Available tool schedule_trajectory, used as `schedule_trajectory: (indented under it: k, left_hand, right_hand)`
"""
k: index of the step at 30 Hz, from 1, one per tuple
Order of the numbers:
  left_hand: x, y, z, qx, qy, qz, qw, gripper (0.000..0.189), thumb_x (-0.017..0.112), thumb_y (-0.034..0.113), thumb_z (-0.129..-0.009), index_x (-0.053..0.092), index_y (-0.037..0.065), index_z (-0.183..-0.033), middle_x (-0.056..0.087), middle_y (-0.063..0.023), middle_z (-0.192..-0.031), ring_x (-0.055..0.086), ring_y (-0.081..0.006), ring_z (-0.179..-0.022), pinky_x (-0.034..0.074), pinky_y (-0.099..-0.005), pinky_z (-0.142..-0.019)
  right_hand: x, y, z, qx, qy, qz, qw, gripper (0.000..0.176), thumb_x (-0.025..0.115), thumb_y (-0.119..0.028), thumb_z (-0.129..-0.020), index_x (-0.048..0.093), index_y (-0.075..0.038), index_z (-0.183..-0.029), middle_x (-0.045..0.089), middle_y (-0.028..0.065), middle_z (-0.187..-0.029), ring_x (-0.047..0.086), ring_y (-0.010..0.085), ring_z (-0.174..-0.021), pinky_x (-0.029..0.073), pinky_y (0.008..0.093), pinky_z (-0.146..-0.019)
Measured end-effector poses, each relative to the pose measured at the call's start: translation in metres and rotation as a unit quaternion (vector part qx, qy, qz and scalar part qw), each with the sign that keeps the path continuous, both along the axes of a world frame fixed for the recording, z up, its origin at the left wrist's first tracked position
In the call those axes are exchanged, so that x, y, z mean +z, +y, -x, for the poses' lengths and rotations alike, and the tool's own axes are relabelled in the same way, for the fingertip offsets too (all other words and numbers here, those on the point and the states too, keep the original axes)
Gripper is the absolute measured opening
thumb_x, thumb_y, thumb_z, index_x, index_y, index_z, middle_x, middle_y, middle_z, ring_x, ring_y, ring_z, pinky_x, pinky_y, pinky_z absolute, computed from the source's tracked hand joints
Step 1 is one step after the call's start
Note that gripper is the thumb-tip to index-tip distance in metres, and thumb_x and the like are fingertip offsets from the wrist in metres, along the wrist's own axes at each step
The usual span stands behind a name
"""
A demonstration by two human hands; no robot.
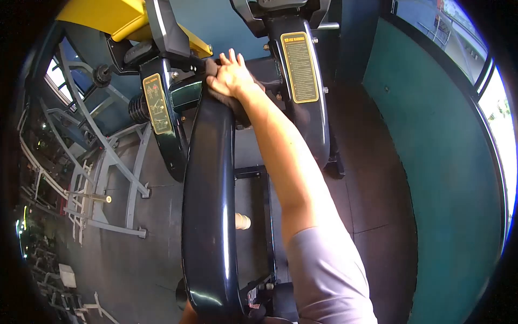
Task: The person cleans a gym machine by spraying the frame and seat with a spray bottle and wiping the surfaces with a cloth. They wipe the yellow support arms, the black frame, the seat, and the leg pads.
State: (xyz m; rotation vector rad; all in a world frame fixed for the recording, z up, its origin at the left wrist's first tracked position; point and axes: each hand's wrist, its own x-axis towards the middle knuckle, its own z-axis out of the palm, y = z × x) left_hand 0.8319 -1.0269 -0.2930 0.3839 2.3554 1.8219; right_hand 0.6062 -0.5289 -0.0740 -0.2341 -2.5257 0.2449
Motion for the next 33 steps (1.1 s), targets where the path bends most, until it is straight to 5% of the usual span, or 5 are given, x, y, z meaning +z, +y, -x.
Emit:
schedule_trajectory:
  k: [16, 23, 28, 29, 33]
  left_hand:
    - [-0.04, 0.001, 0.015, -0.048, -0.097, 0.028, 0.994, 0.025, 0.061, 0.023, -0.099, 0.069, 0.0, -0.105, 0.07, -0.0063, -0.081, 0.062, -0.0101, -0.066, 0.05, -0.0266, -0.063]
    - [-0.041, -0.001, 0.024, -0.052, -0.11, 0.037, 0.992, 0.026, 0.061, 0.024, -0.099, 0.069, 0.001, -0.107, 0.071, -0.0059, -0.08, 0.062, -0.0098, -0.065, 0.05, -0.0266, -0.062]
    - [-0.046, 0.004, 0.034, -0.077, -0.103, 0.021, 0.991, 0.027, 0.061, 0.025, -0.099, 0.069, 0.001, -0.108, 0.071, -0.0056, -0.08, 0.062, -0.0095, -0.065, 0.05, -0.0266, -0.062]
    - [-0.049, 0.005, 0.037, -0.086, -0.1, 0.016, 0.991, 0.027, 0.061, 0.025, -0.099, 0.069, 0.001, -0.109, 0.071, -0.0055, -0.08, 0.062, -0.0095, -0.065, 0.05, -0.0267, -0.062]
    - [-0.059, 0.014, 0.048, -0.11, -0.104, -0.019, 0.988, 0.028, 0.062, 0.026, -0.099, 0.069, 0.001, -0.11, 0.071, -0.0053, -0.079, 0.062, -0.0093, -0.065, 0.05, -0.0267, -0.062]
  right_hand:
    - [-0.035, -0.109, -0.12, 0.227, 0.216, 0.889, 0.335, 0.053, 0.059, -0.052, -0.095, 0.061, -0.011, -0.128, 0.066, 0.0107, -0.116, 0.062, 0.0212, -0.098, 0.049, 0.0362, -0.09]
    - [-0.057, -0.05, -0.066, 0.2, 0.25, 0.157, 0.934, 0.059, 0.052, -0.044, -0.094, 0.053, -0.007, -0.139, 0.052, 0.0144, -0.139, 0.04, 0.036, -0.134, 0.019, 0.0437, -0.121]
    - [-0.054, -0.048, -0.036, 0.292, 0.311, 0.853, 0.3, 0.053, 0.055, -0.043, -0.095, 0.057, -0.006, -0.133, 0.054, 0.0134, -0.139, 0.051, 0.0261, -0.127, 0.034, 0.0301, -0.113]
    - [-0.071, -0.03, -0.021, 0.209, 0.266, 0.704, 0.624, 0.068, 0.058, -0.058, -0.089, 0.057, -0.002, -0.128, 0.062, 0.017, -0.127, 0.06, 0.0268, -0.116, 0.045, 0.0311, -0.101]
    - [-0.019, -0.047, -0.045, -0.104, 0.029, 0.32, 0.941, 0.08, 0.063, -0.06, -0.082, 0.052, 0.002, -0.131, 0.06, 0.0286, -0.124, 0.058, 0.0457, -0.115, 0.048, 0.0463, -0.098]
